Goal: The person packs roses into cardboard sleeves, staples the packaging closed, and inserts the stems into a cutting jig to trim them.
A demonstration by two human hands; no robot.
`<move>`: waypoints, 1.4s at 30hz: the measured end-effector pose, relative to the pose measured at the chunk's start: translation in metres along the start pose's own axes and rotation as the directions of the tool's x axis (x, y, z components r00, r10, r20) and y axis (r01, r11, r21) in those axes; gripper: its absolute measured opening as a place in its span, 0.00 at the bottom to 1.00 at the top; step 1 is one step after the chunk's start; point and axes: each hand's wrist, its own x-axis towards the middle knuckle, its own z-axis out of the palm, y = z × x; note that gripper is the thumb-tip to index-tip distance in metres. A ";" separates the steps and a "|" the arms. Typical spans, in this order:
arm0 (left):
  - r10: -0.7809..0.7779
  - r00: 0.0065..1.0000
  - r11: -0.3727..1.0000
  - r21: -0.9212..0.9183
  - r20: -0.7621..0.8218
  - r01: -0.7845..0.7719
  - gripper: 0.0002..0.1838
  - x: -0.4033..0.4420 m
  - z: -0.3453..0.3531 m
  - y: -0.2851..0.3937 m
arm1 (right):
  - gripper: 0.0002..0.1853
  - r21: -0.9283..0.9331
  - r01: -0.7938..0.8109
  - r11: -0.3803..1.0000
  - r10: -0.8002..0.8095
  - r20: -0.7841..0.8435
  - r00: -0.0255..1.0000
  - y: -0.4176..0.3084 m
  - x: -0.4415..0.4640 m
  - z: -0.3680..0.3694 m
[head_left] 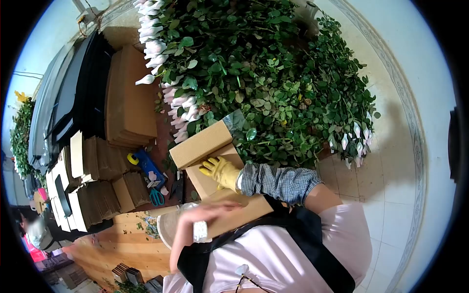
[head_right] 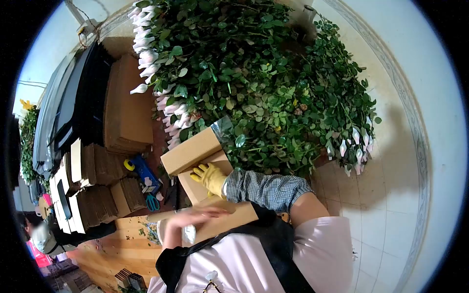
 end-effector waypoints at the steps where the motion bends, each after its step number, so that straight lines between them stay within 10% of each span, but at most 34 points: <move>1: -0.109 0.993 0.914 0.389 -0.041 0.116 0.37 0.013 0.019 -0.005 | 0.55 -0.001 0.003 1.000 -0.003 -0.004 1.000 -0.001 0.001 -0.001; 4: 0.020 0.903 0.816 0.529 -0.430 0.234 0.32 0.028 0.049 -0.047 | 0.53 -0.089 -0.003 0.996 0.013 0.115 0.993 -0.002 0.009 -0.004; 6: 0.046 0.910 0.853 0.490 -0.412 0.179 0.18 0.019 0.053 0.015 | 0.52 -0.069 -0.028 0.997 0.034 0.085 0.996 -0.005 0.007 -0.005; 10: 0.287 0.605 0.442 0.663 -0.743 0.604 0.09 0.019 0.019 0.020 | 0.44 0.037 -0.071 0.997 0.059 0.255 0.965 -0.005 0.018 -0.002; 16: 0.122 0.689 0.260 0.692 -0.715 0.673 0.15 0.038 -0.002 -0.020 | 0.35 0.159 -0.050 0.986 0.030 0.123 0.992 0.003 0.001 -0.045; 17: 0.045 0.671 0.240 0.660 -0.740 0.712 0.16 0.041 -0.002 -0.015 | 0.34 0.358 0.031 0.933 -0.029 -0.010 1.000 0.013 -0.005 -0.055; 18: -0.033 0.647 0.213 0.627 -0.762 0.749 0.18 0.043 -0.003 -0.010 | 0.31 0.812 -0.002 0.583 -0.062 0.046 0.997 0.028 -0.021 -0.065; 20: 0.027 0.634 0.335 0.605 -0.773 0.722 0.17 0.044 -0.001 -0.008 | 0.30 0.953 0.296 0.060 -0.072 -0.292 0.954 0.044 -0.042 -0.100; 22: 0.007 0.629 0.342 0.593 -0.778 0.729 0.14 0.045 0.003 -0.008 | 0.33 0.860 0.348 0.373 0.146 -0.425 0.894 0.069 -0.057 -0.139; 24: -0.008 0.624 0.325 0.588 -0.782 0.741 0.14 0.046 0.006 -0.010 | 0.29 0.340 0.229 0.912 0.080 -0.696 0.714 0.085 -0.043 -0.122; 25: -0.023 0.621 0.305 0.586 -0.784 0.751 0.14 0.047 0.006 -0.010 | 0.27 0.364 0.018 0.931 0.146 -0.417 0.897 0.083 -0.041 -0.102; 27: -0.059 0.618 0.291 0.578 -0.784 0.762 0.14 0.048 0.006 -0.006 | 0.27 0.281 -0.348 0.894 0.286 0.240 0.928 0.076 -0.016 -0.104; 28: -0.087 0.605 0.282 0.563 -0.792 0.777 0.14 0.051 0.006 -0.005 | 0.27 0.279 -0.350 0.894 0.287 0.243 0.927 0.088 -0.017 -0.097; 30: -0.086 0.617 0.303 0.569 -0.783 0.764 0.15 0.047 0.007 -0.011 | 0.27 0.852 0.120 0.509 0.123 -0.210 0.970 0.112 -0.025 -0.076; 32: -0.052 0.612 0.325 0.566 -0.789 0.758 0.16 0.047 0.007 -0.010 | 0.27 0.951 0.017 0.309 0.401 -0.146 0.904 0.147 -0.026 -0.081; 35: -0.029 0.625 0.312 0.587 -0.780 0.747 0.16 0.045 0.011 -0.004 | 0.33 0.198 -0.564 0.802 0.596 -0.186 0.781 0.206 -0.043 -0.074; 38: -0.044 0.629 0.301 0.590 -0.776 0.749 0.16 0.049 0.011 0.001 | 0.25 -0.396 -0.567 0.723 0.516 -0.237 0.823 0.236 -0.034 0.014; 42: 0.017 0.636 0.321 0.607 -0.771 0.727 0.14 0.048 0.010 -0.003 | 0.11 -0.280 -0.604 0.746 0.614 -0.061 0.787 0.241 0.001 -0.024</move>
